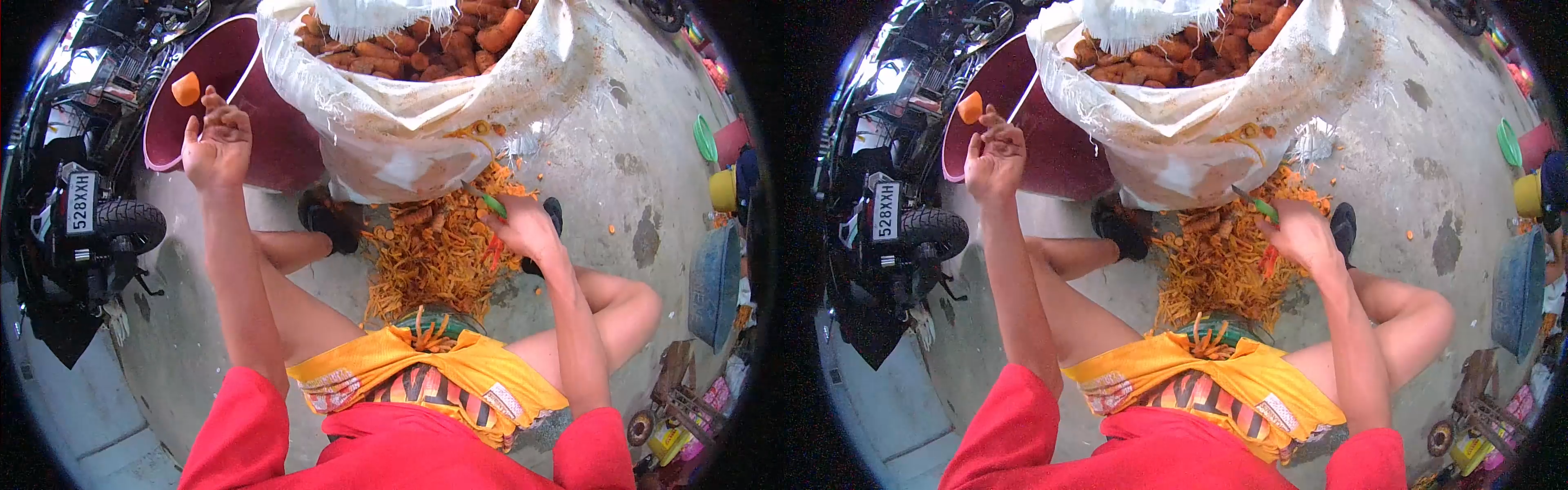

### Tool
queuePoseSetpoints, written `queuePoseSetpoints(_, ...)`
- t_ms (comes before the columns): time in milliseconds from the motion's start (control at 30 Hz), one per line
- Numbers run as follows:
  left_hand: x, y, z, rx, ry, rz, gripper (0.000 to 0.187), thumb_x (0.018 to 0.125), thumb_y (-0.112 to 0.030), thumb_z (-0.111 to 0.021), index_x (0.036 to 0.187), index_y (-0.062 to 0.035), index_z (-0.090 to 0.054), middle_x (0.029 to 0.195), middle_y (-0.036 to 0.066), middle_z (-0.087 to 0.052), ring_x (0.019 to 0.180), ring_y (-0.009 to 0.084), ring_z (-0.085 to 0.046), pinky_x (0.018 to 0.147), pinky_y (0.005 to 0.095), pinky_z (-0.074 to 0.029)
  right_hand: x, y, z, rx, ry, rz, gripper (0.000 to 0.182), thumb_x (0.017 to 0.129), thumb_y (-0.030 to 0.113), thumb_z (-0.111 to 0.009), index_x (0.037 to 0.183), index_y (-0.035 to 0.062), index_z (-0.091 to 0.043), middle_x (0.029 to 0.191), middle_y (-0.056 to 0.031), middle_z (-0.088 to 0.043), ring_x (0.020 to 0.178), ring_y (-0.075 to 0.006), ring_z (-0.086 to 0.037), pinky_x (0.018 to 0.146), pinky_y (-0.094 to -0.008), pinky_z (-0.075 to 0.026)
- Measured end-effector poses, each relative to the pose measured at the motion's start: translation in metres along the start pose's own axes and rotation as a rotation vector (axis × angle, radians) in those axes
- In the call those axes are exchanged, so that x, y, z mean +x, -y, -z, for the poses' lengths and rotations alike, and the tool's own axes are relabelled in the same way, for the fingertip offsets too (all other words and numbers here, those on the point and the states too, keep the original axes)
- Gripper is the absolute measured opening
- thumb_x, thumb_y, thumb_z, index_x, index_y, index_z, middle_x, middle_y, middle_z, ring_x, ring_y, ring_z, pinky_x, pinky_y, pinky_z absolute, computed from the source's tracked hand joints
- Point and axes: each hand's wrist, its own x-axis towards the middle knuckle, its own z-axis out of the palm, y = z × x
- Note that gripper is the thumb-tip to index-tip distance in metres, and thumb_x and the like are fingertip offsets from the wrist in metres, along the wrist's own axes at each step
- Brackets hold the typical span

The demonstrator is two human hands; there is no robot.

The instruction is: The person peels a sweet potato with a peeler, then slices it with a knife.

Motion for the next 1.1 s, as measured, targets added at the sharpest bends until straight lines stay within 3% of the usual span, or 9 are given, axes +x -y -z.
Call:
queuePoseSetpoints(100,0.01,0.015,-0.001,0.281,0.072,0.044,0.044,0.109,-0.032,-0.04,0.134,-0.0006,-0.059,0.101,0.003,-0.067,0.078,0.0129,-0.058,0.075,0.031,-0.048,-0.002,-0.002,0.011,0.011,-0.029,0.011,0.032,0.09,0.032,-0.071,0.099,0.0007,-0.068,0.089,-0.0272,-0.069,0.089,-0.0474,-0.066,0.079,-0.0537,-0.053)
queuePoseSetpoints(200,0.008,0.085,-0.041,1.302,-0.021,-0.233,0.036,0.106,-0.031,-0.054,0.126,-0.0045,-0.067,0.101,0.001,-0.067,0.087,0.0082,-0.061,0.078,0.0253,-0.048,-0.008,0.019,0.038,-0.014,-0.017,-0.062,0.032,0.089,0.031,-0.072,0.099,0.0007,-0.069,0.089,-0.0274,-0.07,0.088,-0.0473,-0.067,0.079,-0.0541,-0.053)
queuePoseSetpoints(267,0.026,0.108,-0.052,1.709,0.341,-0.383,0.027,0.103,-0.025,-0.062,0.113,-0.0042,-0.075,0.099,0.003,-0.074,0.094,0.0078,-0.066,0.082,0.0253,-0.049,-0.007,0.023,0.046,-0.031,-0.037,-0.054,0.032,0.089,0.031,-0.072,0.099,0.0008,-0.07,0.088,-0.0275,-0.07,0.089,-0.0475,-0.067,0.079,-0.0541,-0.053)
queuePoseSetpoints(433,0.104,0.143,-0.04,2.305,0.626,-0.338,0.033,0.102,-0.029,-0.061,0.116,-0.0015,-0.073,0.107,0.019,-0.076,0.103,0.0305,-0.073,0.089,0.0415,-0.055,-0.013,0.031,0.065,-0.029,-0.077,-0.04,0.031,0.09,0.03,-0.072,0.099,0.0011,-0.07,0.087,-0.0271,-0.07,0.089,-0.0474,-0.068,0.077,-0.054,-0.054)
queuePoseSetpoints(500,0.132,0.152,-0.029,2.702,0.675,-0.069,0.041,0.103,-0.037,-0.054,0.114,-0.0021,-0.073,0.112,0.027,-0.072,0.109,0.0435,-0.069,0.094,0.0507,-0.053,-0.016,0.031,0.07,-0.026,-0.084,-0.091,0.03,0.09,0.031,-0.072,0.099,0.0019,-0.07,0.087,-0.0265,-0.07,0.089,-0.0468,-0.068,0.077,-0.0539,-0.054)
queuePoseSetpoints(733,0.175,0.152,-0.032,2.913,0.459,0.009,0.056,0.104,-0.046,-0.048,0.113,0.0024,-0.073,0.115,0.03,-0.071,0.108,0.0446,-0.069,0.094,0.0516,-0.054,-0.022,0.017,0.077,0.017,-0.149,-0.092,0.03,0.09,0.031,-0.074,0.1,0.0033,-0.071,0.086,-0.0254,-0.071,0.087,-0.0464,-0.068,0.077,-0.0536,-0.054)
queuePoseSetpoints(867,0.163,0.14,-0.046,2.834,0.517,0.297,0.049,0.09,-0.041,-0.067,0.114,0.0009,-0.074,0.113,0.025,-0.073,0.105,0.0396,-0.072,0.093,0.046,-0.056,-0.026,0.016,0.082,0.027,-0.181,-0.097,0.032,0.089,0.029,-0.075,0.106,0.0015,-0.07,0.088,-0.025,-0.07,0.087,-0.0464,-0.067,0.075,-0.051,-0.053)
queuePoseSetpoints(967,0.163,0.125,-0.037,2.762,0.728,0.302,0.049,0.078,-0.031,-0.079,0.119,-0.0037,-0.074,0.108,0.019,-0.076,0.102,0.0341,-0.073,0.091,0.0423,-0.056,-0.029,0.016,0.085,0.032,-0.184,-0.094,0.033,0.089,0.029,-0.075,0.107,0.0021,-0.07,0.088,-0.0246,-0.07,0.086,-0.0465,-0.067,0.075,-0.0512,-0.053)
queuePoseSetpoints(1100,0.171,0.116,-0.02,2.617,0.713,0.335,0.051,0.072,-0.027,-0.083,0.117,-0.006,-0.075,0.11,0.019,-0.076,0.103,0.0341,-0.073,0.09,0.0427,-0.057,-0.028,0.016,0.083,0.023,-0.202,-0.092,0.029,0.087,0.028,-0.077,0.104,0.0044,-0.07,0.086,-0.0246,-0.071,0.087,-0.0467,-0.068,0.076,-0.0536,-0.054)
